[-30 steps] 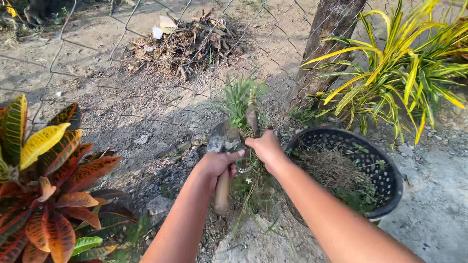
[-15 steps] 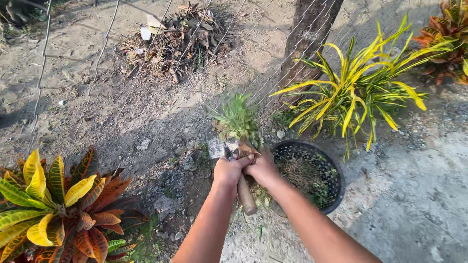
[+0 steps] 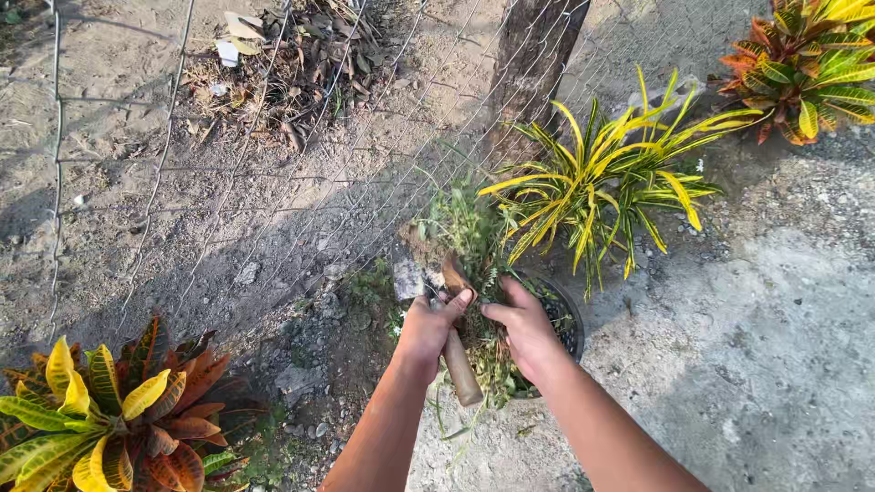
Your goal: The person weeds a garden by hand and with a small shovel, pulling plants from the ground and placing them into a black basket.
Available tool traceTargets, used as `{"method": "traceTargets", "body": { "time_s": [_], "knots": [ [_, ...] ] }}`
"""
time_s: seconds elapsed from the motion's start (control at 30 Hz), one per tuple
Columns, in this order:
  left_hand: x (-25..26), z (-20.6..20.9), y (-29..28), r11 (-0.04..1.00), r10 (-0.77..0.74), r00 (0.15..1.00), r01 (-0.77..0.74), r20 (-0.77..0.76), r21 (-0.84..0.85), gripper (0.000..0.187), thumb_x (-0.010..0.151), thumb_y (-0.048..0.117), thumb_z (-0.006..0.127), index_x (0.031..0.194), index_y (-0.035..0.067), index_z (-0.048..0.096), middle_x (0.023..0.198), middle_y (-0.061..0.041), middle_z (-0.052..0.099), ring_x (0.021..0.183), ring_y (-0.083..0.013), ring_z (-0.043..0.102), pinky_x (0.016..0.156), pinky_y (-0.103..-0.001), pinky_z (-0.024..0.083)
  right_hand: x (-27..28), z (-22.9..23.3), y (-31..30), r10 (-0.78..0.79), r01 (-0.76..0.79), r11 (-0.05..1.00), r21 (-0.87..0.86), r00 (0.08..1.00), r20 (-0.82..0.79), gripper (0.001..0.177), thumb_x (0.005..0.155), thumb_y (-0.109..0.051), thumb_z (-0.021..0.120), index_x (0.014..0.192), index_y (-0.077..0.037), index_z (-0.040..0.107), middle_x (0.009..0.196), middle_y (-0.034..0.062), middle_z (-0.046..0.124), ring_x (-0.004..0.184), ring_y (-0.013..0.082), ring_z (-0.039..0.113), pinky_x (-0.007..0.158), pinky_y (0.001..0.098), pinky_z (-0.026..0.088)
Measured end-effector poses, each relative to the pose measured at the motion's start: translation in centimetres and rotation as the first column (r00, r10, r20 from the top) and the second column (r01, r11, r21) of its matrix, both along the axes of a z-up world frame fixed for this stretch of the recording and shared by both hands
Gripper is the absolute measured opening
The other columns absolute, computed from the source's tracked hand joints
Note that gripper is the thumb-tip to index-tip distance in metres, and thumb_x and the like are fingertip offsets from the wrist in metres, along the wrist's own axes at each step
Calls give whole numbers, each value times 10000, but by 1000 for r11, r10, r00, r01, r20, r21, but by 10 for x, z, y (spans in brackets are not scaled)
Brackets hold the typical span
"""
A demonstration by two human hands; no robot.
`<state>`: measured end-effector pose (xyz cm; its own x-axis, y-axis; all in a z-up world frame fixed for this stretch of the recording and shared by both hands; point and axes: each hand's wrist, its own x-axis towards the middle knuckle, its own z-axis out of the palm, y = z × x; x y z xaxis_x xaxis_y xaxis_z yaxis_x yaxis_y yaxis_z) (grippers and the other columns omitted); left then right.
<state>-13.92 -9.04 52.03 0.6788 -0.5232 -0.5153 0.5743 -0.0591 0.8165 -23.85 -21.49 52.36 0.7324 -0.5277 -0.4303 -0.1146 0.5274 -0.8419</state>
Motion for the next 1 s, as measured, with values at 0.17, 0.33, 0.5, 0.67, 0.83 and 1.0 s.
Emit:
{"method": "traceTargets", "body": {
  "time_s": [0.17,0.33,0.5,0.67,0.83,1.0],
  "knots": [
    [-21,24,-17,971,-88,992,65,92,231,483,712,49,884,1070,76,561,973,-27,674,885,-141,630,827,-325,523,-16,16,-14,3,-12,999,-43,977,-212,652,779,32,648,1414,-58,533,1252,112,701,1157,231,636,1007,374,463],
    [-32,54,-27,837,-228,950,80,212,541,424,722,166,876,1027,72,596,907,-67,718,823,-184,667,790,-346,542,-39,38,-39,76,-80,997,-22,985,-153,602,761,-1,730,1345,10,584,1228,147,722,1130,271,672,1007,414,496],
    [-40,67,-48,838,-206,914,-20,349,545,390,724,182,854,1008,68,612,876,-92,739,773,-200,700,783,-332,548,-42,56,-61,59,-270,876,-399,881,-469,631,803,-139,781,1388,-94,548,1243,84,715,1134,226,666,1006,385,487],
    [-44,66,-59,854,-114,951,-55,288,518,375,739,164,846,1016,63,614,906,-86,740,807,-196,679,797,-337,538,-53,33,-89,-62,-438,686,-581,760,-647,699,840,-277,805,1455,-103,522,1216,164,733,1120,288,686,990,371,518],
    [-43,44,-63,927,-100,995,89,11,364,352,782,95,772,1097,49,623,957,-115,696,841,-215,614,766,-372,502,-55,21,-81,100,-109,994,-7,935,-340,591,833,-204,713,1385,-27,598,1265,146,724,1144,253,645,925,363,498],
    [-39,38,-65,909,-174,985,153,18,387,410,750,57,741,1128,78,583,983,-86,717,895,-206,674,816,-368,535,-54,37,-71,44,-41,999,17,887,-460,713,877,-156,792,1470,-34,415,1343,71,627,1196,166,520,967,372,376]
  ]
}}
